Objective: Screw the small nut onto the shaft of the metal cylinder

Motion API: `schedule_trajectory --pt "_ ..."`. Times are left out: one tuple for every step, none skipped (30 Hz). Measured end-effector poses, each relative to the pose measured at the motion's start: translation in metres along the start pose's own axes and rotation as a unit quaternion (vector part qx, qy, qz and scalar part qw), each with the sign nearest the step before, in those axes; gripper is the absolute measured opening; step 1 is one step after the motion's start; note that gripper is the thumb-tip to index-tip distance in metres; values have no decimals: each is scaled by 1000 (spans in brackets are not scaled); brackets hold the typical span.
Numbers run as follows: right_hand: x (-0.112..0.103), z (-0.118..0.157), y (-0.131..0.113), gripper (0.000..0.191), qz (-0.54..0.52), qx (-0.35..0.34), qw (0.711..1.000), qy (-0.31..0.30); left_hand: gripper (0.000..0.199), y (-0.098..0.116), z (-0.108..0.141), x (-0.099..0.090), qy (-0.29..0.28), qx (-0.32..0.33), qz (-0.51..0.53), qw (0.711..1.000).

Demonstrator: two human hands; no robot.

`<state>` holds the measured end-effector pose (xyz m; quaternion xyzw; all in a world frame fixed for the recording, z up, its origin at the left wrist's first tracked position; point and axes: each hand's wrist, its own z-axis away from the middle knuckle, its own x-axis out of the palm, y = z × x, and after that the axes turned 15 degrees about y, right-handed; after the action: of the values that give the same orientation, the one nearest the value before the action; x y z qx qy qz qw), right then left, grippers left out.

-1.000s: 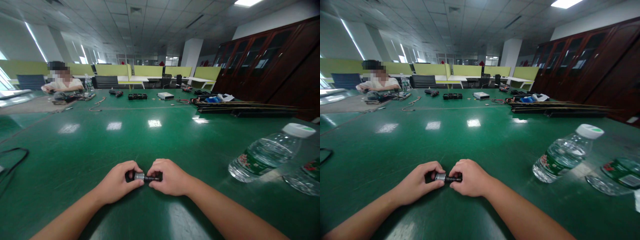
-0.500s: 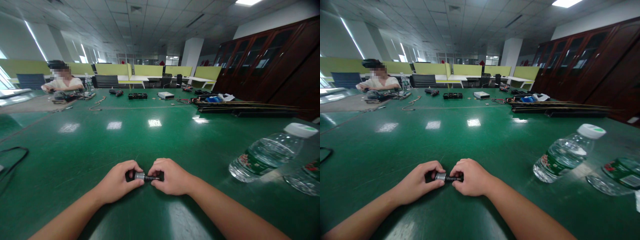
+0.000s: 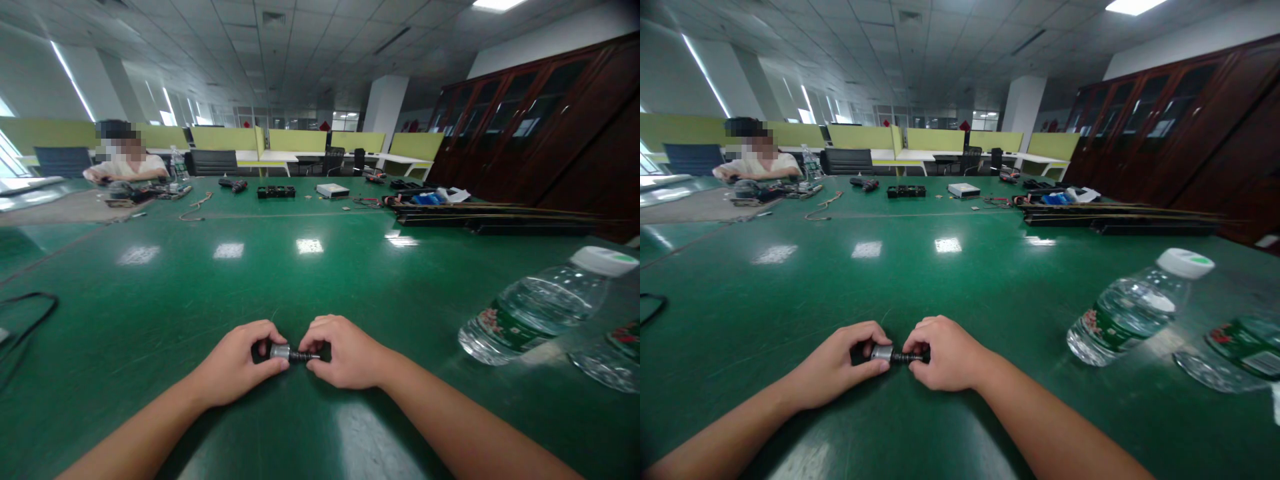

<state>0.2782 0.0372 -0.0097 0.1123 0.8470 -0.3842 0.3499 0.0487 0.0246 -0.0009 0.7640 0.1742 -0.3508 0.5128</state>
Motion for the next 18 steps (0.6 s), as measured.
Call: schedule_trajectory --pt "0 0 0 16 1 1 1000 -1 14 0 0 0 0 -1 -1 1000" --pt "-1 0 0 16 3 2 1000 -3 14 0 0 0 -1 -1 -2 1000" --pt "-1 0 0 16 3 3 1000 -6 15 0 0 0 -1 -1 -2 1000" --pt "-1 0 0 16 3 4 1000 -8 15 0 0 -1 -1 -1 -3 1000" --pt "-2 0 0 17 4 4 1000 -9 15 1 0 -1 -2 -1 -3 1000" --pt "-2 0 0 17 5 4 1000 -10 15 1 0 -1 -1 -1 -2 1000" --pt "-2 0 0 17 6 4 1000 -10 15 1 0 -1 -1 -1 -2 1000" --pt "-3 0 0 17 7 6 1000 -11 15 1 0 -1 0 -1 -1 1000" --pt "-3 0 0 17 8 7 1000 -13 15 2 0 -1 0 -1 -1 1000" --pt "-3 0 0 16 9 9 1000 -15 16 2 0 -1 -1 0 -1 1000" --pt "-4 0 0 16 8 11 1000 -17 16 2 0 -1 -1 0 -1 1000" --pt "-4 0 0 16 8 12 1000 -19 16 2 0 -1 -1 0 -3 1000" --pt "-5 0 0 16 7 12 1000 -21 16 2 0 -1 -1 0 -3 1000" --pt "-5 0 1 16 6 11 1000 -22 16 1 1 -2 0 1 -4 1000" --pt "-5 0 1 15 6 10 1000 -23 16 1 1 -2 0 1 -4 1000" --pt "-6 0 1 15 5 11 1000 -24 16 0 1 -2 1 1 -3 1000" --pt "-6 0 1 15 4 13 1000 -26 17 0 1 -1 1 1 -3 1000" --pt "-6 1 1 15 3 15 1000 -27 17 0 1 -1 1 1 -2 1000"
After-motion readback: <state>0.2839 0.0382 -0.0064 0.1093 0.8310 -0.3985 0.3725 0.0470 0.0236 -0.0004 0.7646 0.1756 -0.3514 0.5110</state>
